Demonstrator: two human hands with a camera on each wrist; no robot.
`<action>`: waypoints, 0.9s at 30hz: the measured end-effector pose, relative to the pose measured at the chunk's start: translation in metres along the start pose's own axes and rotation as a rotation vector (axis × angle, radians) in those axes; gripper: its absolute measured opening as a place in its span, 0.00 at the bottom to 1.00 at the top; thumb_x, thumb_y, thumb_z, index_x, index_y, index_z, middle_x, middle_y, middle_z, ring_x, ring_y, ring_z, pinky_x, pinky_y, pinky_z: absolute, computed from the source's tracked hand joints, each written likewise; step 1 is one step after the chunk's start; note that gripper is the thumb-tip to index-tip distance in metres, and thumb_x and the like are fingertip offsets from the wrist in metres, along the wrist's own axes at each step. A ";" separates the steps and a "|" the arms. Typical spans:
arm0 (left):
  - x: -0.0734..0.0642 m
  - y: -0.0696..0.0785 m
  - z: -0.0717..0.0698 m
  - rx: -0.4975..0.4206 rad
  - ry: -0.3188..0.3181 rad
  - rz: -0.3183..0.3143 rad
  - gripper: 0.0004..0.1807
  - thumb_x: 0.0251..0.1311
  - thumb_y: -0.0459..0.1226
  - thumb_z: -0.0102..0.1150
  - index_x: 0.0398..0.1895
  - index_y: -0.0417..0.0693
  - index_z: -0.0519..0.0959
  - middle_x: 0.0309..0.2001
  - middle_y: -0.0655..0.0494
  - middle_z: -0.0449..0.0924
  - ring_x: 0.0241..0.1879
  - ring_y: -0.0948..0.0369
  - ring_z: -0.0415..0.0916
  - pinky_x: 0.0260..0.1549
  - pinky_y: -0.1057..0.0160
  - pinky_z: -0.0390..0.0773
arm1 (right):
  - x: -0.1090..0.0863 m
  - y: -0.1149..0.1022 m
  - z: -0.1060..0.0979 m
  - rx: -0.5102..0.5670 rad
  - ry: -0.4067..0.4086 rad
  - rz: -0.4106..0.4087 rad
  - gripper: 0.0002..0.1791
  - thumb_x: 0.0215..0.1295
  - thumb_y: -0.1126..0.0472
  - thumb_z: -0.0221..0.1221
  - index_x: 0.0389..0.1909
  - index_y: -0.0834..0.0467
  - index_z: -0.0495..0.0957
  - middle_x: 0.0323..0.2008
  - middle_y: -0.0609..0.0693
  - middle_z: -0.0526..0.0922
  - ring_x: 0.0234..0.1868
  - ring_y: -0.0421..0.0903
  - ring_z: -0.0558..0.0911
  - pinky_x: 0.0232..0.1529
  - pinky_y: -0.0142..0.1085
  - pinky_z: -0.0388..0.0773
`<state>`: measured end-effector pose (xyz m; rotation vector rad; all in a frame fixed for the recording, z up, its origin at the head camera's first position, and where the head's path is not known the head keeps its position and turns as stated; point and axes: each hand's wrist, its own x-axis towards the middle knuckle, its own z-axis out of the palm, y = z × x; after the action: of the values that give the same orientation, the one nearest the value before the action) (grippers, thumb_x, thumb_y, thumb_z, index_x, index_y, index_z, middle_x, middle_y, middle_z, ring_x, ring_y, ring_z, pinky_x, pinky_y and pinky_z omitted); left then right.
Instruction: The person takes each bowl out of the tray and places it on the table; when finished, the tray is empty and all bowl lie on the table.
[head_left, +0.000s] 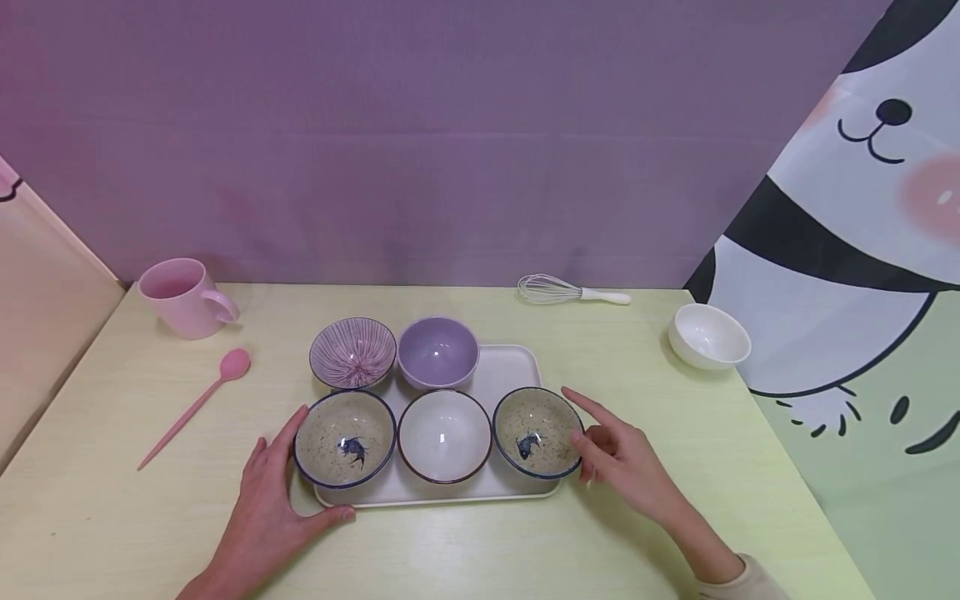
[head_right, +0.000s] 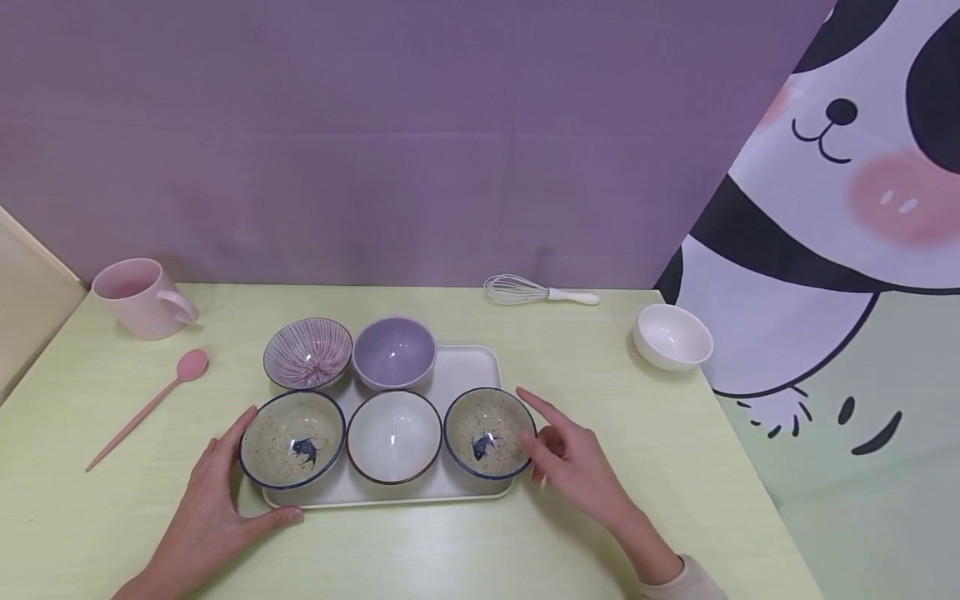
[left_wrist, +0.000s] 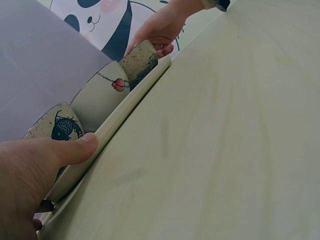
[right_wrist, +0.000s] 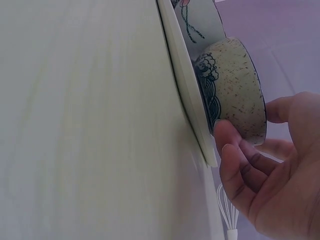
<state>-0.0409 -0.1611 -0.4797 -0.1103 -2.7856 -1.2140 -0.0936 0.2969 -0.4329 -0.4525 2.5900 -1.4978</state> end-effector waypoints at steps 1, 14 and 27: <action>0.000 0.000 0.000 0.001 -0.003 -0.002 0.79 0.40 0.54 0.94 0.92 0.57 0.48 0.85 0.35 0.59 0.83 0.24 0.46 0.81 0.23 0.50 | 0.000 0.000 0.000 0.001 -0.003 0.001 0.32 0.85 0.65 0.60 0.84 0.56 0.67 0.25 0.52 0.83 0.23 0.50 0.85 0.22 0.40 0.86; 0.000 0.000 0.000 -0.004 0.001 0.007 0.79 0.40 0.53 0.94 0.92 0.57 0.49 0.85 0.35 0.60 0.83 0.24 0.46 0.82 0.24 0.49 | 0.000 -0.001 0.003 0.051 0.010 0.070 0.32 0.83 0.67 0.61 0.84 0.57 0.69 0.26 0.54 0.84 0.24 0.48 0.85 0.25 0.40 0.88; 0.000 0.000 0.001 -0.007 0.007 0.004 0.79 0.40 0.53 0.94 0.92 0.57 0.49 0.85 0.35 0.60 0.83 0.23 0.46 0.80 0.22 0.52 | 0.000 -0.004 0.006 0.117 0.044 0.082 0.31 0.80 0.71 0.58 0.82 0.63 0.70 0.24 0.54 0.85 0.22 0.49 0.85 0.24 0.40 0.88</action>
<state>-0.0407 -0.1602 -0.4802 -0.1123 -2.7735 -1.2212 -0.0914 0.2901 -0.4320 -0.3000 2.5025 -1.6384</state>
